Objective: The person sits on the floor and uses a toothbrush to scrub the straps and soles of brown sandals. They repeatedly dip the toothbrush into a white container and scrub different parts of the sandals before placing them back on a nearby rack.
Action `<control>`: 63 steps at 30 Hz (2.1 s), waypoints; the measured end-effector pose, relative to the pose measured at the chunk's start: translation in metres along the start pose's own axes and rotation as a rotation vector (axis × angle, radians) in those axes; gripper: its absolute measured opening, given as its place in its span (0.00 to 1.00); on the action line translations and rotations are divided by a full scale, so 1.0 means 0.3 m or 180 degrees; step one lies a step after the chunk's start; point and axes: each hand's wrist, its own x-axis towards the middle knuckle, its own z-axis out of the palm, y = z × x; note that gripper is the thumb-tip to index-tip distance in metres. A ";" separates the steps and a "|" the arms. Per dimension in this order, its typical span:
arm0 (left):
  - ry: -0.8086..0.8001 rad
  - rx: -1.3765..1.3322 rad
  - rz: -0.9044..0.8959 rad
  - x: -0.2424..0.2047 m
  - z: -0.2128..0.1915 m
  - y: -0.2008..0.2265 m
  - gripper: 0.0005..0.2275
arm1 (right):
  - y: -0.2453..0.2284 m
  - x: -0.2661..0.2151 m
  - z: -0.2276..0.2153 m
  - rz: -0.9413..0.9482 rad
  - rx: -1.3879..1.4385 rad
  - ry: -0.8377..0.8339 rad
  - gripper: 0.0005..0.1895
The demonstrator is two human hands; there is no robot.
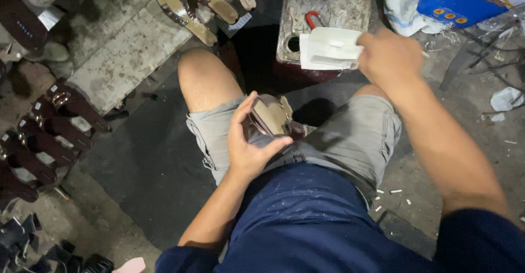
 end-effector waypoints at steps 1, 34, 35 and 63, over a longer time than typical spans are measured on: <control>0.0035 0.0173 0.0110 0.007 -0.004 -0.011 0.42 | 0.000 -0.053 -0.037 0.0116 0.0013 0.0019 0.13; -0.0382 0.0544 0.1808 0.074 0.054 -0.014 0.32 | -0.418 -0.413 -0.124 0.0185 0.4107 0.1079 0.07; -0.0401 0.0540 0.1770 0.074 0.053 -0.011 0.32 | -0.418 -0.416 -0.119 0.0142 0.4213 0.1058 0.07; -0.1208 -0.0706 0.0357 0.044 0.037 0.131 0.44 | -0.363 -0.395 -0.190 0.0034 0.3392 0.1283 0.06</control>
